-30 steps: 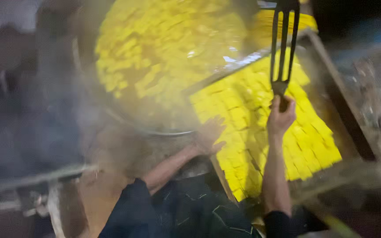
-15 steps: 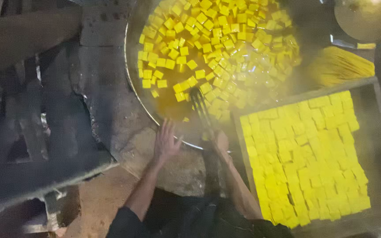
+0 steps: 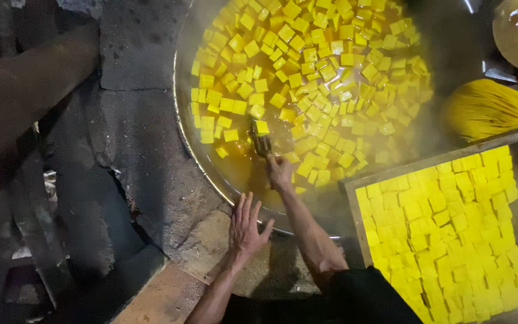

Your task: The person uses a slotted skimmer to scoop yellow fried tofu cubes out of a large hot liquid vat and transfers them into a wooden draining tray, repeating the scooping until the tray is filled. The person then lifts the full tray of tofu and carries it across the workshop toward buckets and shelving.

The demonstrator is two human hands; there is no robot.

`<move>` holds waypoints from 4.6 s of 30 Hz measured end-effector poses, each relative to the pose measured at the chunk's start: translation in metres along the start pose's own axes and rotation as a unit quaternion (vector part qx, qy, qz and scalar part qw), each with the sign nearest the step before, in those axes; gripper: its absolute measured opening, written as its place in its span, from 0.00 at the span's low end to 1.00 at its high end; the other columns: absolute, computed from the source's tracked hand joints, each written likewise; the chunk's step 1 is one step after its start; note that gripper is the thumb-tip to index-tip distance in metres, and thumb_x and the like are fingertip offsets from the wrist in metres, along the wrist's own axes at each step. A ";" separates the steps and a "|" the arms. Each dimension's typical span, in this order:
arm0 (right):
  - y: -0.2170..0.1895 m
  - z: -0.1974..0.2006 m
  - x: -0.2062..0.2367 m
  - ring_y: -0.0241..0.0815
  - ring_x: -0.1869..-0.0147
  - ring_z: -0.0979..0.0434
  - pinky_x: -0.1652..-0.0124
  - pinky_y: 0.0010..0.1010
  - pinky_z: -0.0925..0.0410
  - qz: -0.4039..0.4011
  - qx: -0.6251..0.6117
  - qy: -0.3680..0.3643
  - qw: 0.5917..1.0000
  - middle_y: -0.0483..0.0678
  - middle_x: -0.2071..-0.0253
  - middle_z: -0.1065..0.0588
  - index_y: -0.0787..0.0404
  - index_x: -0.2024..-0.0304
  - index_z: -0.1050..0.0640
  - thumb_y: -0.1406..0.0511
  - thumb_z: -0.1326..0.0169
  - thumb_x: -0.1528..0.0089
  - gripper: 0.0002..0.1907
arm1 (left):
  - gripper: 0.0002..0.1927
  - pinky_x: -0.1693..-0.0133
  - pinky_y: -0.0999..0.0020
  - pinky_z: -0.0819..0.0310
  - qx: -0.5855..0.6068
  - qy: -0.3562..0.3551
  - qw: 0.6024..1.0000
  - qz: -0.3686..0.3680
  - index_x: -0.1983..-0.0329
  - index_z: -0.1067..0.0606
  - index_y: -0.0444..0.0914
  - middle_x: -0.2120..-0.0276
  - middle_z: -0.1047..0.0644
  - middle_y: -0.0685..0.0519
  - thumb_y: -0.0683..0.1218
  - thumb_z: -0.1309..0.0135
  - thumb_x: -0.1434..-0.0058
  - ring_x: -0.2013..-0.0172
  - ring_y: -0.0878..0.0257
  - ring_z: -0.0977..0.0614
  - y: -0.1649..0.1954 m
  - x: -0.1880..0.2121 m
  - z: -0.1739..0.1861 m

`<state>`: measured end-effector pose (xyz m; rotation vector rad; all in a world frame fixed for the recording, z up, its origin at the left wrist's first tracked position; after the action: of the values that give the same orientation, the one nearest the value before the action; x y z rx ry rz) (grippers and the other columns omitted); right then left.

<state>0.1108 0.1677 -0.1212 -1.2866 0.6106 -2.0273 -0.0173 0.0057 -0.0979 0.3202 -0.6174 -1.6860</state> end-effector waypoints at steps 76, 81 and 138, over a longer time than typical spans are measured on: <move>0.475 0.707 0.281 0.47 0.63 0.21 0.67 0.37 0.29 0.124 0.416 0.412 0.801 0.48 0.64 0.25 0.59 0.57 0.25 0.52 0.40 0.34 0.18 | 0.19 0.46 0.50 0.31 0.018 -0.077 0.851 -0.518 0.49 0.25 0.37 0.48 0.24 0.42 0.41 0.42 0.45 0.45 0.44 0.25 0.592 -0.057 -0.298; 0.501 0.714 0.338 0.46 0.62 0.20 0.67 0.37 0.28 0.058 0.442 0.384 0.809 0.47 0.63 0.25 0.57 0.58 0.25 0.51 0.42 0.33 0.17 | 0.15 0.50 0.50 0.30 -0.110 -0.125 0.818 -0.551 0.53 0.26 0.38 0.52 0.25 0.43 0.37 0.48 0.44 0.46 0.44 0.24 0.614 -0.074 -0.321; 0.085 0.094 0.043 0.60 0.55 0.20 0.57 0.49 0.29 0.124 0.233 0.120 0.957 0.59 0.59 0.20 0.60 0.50 0.21 0.46 0.49 0.34 0.26 | 0.23 0.32 0.43 0.45 0.014 0.002 1.000 -0.017 0.45 0.27 0.34 0.28 0.39 0.37 0.55 0.50 0.34 0.29 0.39 0.39 0.035 0.024 -0.008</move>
<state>0.2067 0.0753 -0.1145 -0.6606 0.3448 -1.9716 0.0111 -0.0231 -0.0820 0.3569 -0.6365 -1.7089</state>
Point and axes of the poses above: each hand's wrist, its own x-axis away from the middle knuckle, its own z-axis out of the back of the hand, y = z × x, the point moved 2 cm from there along -x, towards the middle knuckle
